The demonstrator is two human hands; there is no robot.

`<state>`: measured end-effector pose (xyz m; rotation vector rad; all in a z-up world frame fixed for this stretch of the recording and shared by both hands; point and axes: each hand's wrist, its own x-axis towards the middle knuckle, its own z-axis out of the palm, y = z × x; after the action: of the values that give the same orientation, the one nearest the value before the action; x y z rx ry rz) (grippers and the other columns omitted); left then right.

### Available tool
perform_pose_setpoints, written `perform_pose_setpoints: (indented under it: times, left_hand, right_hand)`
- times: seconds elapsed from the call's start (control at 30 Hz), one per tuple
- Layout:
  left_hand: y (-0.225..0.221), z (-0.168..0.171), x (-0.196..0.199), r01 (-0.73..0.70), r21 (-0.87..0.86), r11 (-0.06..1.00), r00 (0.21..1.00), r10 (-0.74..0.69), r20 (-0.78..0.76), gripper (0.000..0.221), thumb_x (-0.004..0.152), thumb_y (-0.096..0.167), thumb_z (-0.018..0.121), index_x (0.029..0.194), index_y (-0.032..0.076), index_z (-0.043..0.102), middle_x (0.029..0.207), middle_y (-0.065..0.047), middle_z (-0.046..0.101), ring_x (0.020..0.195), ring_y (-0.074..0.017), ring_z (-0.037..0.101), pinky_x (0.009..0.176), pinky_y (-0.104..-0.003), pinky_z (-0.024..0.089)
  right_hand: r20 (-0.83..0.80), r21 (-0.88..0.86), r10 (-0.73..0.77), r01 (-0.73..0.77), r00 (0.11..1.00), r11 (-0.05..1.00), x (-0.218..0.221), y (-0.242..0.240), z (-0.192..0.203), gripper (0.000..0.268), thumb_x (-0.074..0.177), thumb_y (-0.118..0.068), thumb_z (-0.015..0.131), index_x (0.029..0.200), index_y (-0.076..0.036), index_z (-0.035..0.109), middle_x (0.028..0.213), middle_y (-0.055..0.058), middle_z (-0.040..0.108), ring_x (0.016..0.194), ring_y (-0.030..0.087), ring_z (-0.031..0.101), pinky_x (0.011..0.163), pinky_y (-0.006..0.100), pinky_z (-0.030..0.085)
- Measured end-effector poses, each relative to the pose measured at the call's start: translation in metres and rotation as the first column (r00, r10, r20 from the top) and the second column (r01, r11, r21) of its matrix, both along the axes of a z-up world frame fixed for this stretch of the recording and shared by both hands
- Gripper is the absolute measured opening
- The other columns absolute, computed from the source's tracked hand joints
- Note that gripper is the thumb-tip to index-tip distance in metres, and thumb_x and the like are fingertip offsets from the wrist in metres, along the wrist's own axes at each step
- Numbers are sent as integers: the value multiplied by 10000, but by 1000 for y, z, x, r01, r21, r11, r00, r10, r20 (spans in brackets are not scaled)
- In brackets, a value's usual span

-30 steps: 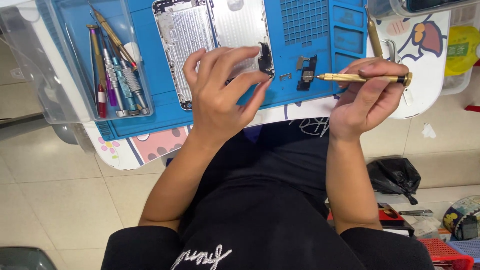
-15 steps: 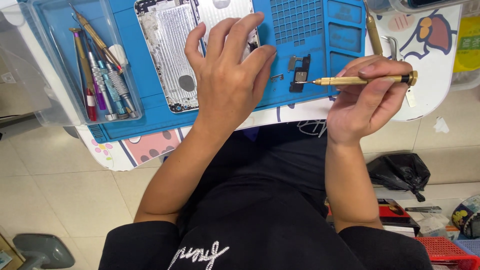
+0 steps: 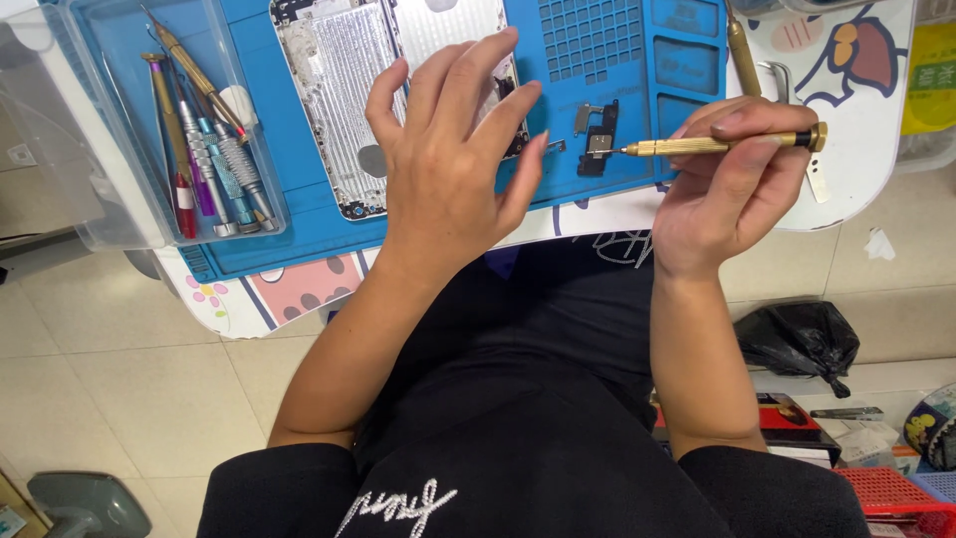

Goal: Disassembling a mobile phone and manipulating internal components on a repair bench.

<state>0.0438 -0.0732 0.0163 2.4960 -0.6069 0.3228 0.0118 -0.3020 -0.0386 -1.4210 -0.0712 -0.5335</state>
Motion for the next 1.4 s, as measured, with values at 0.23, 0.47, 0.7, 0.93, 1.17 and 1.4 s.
perform_pose_setpoints:
  times: [0.23, 0.47, 0.7, 0.93, 1.17, 1.4]
  left_hand:
    - [-2, -7, -3, 20, 47, 999, 999, -19, -27, 402, 962, 294, 766, 1275, 45, 728, 1557, -121, 480, 1435, -303, 452, 1223, -579, 173]
    - [1, -5, -2, 53, -41, 998, 995, -56, -80, 391, 949, 313, 795, 1271, 97, 743, 1552, -112, 484, 1438, -297, 447, 1221, -574, 168]
    - [3, -8, -5, 38, -6, 999, 998, -38, -59, 422, 961, 327, 806, 1286, 71, 723, 1554, -105, 497, 1439, -281, 463, 1228, -567, 157]
    - [12, 6, -8, 55, -108, 993, 994, -65, -89, 578, 931, 371, 857, 1423, 135, 665, 1569, -98, 489, 1473, -288, 469, 1249, -548, 151]
    - [50, 19, -14, -3, -87, 996, 997, -5, -82, 416, 914, 305, 885, 1267, 147, 731, 1535, -101, 517, 1457, -314, 467, 1223, -538, 179]
    - [57, 17, -10, 9, -37, 999, 997, -12, -81, 107, 970, 163, 840, 1057, 157, 777, 1481, -51, 582, 1432, -277, 492, 1221, -540, 209]
  right_hand:
    - [-14, 22, 22, -21, 1000, 1000, -2, 0, -1, 290, 1221, -314, 455, 1111, -47, 482, 864, 105, 549, 687, 148, 517, 574, 235, 416]
    - [-26, 12, 22, -22, 999, 1000, -2, -1, -1, 293, 1220, -316, 464, 1110, -45, 479, 871, 106, 544, 687, 149, 514, 577, 236, 418]
    - [-24, -3, 28, -28, 999, 1000, 0, -1, 0, 291, 1208, -321, 462, 1106, -49, 482, 854, 97, 550, 667, 142, 516, 562, 222, 411]
    - [0, -27, 31, -31, 1000, 999, 4, 1, 3, 267, 1198, -325, 453, 1139, -67, 488, 848, 90, 550, 660, 131, 526, 553, 219, 424]
    - [-6, 15, 35, -35, 999, 999, 0, -1, -3, 297, 1212, -321, 460, 1107, -43, 479, 862, 107, 533, 690, 156, 500, 598, 246, 418]
    - [-36, 26, 43, -42, 998, 999, -3, -4, -8, 286, 1241, -301, 459, 1137, -35, 473, 846, 101, 500, 665, 153, 439, 629, 259, 396]
